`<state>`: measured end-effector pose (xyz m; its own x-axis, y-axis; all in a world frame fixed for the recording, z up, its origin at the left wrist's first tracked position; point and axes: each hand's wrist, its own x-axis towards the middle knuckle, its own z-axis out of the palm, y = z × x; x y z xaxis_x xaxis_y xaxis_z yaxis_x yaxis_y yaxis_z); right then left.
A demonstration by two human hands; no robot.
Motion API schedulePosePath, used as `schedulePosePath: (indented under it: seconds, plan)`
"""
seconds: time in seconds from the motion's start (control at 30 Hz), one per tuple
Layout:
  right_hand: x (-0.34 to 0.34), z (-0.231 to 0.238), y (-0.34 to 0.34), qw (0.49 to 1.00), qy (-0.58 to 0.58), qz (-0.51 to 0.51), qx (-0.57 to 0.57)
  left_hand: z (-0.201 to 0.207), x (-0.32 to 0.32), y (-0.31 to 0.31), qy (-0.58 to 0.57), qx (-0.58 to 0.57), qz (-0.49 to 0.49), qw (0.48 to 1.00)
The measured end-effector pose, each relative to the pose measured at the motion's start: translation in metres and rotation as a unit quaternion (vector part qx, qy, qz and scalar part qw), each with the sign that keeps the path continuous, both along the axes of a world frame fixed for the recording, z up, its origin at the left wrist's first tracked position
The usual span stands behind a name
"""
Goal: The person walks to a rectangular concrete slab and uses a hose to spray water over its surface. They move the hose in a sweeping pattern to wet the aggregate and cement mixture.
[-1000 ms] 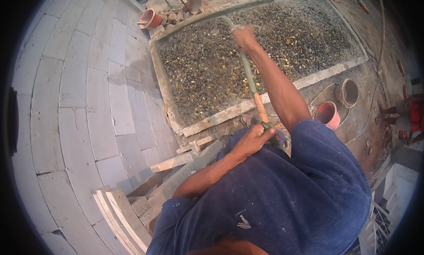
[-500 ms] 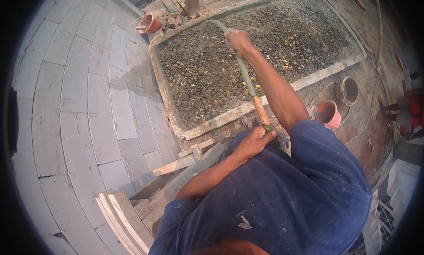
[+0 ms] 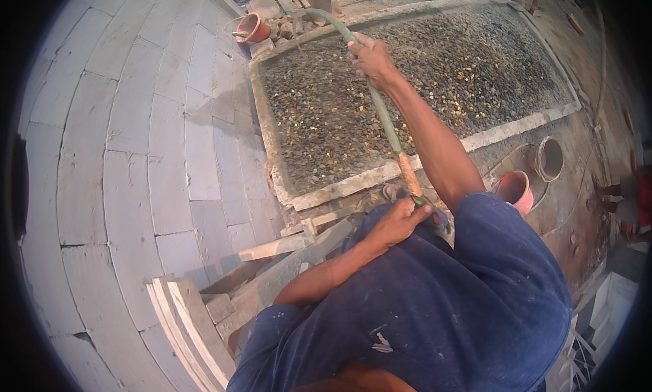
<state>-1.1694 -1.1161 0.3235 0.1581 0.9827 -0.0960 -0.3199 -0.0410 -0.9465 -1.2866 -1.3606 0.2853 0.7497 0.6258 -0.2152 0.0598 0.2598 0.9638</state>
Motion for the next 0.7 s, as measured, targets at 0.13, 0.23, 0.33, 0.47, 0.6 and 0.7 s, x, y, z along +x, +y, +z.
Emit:
schedulePosePath:
  seconds: [0.13,0.23,0.33,0.47,0.6,0.7]
  plan:
    - [-0.005,0.009,0.000,0.999,0.028,0.014,0.039,0.004,-0.001,-0.001,0.004,0.013,0.023,1.000]
    - [-0.010,0.017,-0.001,0.998,0.019,0.013,0.054,0.004,-0.002,-0.001,0.016,0.005,0.032,0.999]
    - [-0.015,0.022,0.001,0.998,0.005,0.007,0.056,0.002,-0.002,-0.001,0.009,0.002,0.044,0.999]
    - [-0.015,0.019,0.008,0.998,0.014,0.009,0.057,-0.008,0.001,-0.001,0.001,0.020,0.060,0.998]
    - [-0.011,0.015,0.013,0.998,0.016,0.003,0.061,-0.017,0.009,0.000,-0.022,0.004,0.074,0.997]
    - [-0.003,0.012,0.013,0.999,0.005,-0.008,0.054,-0.021,0.017,0.001,-0.030,0.001,0.073,0.997]
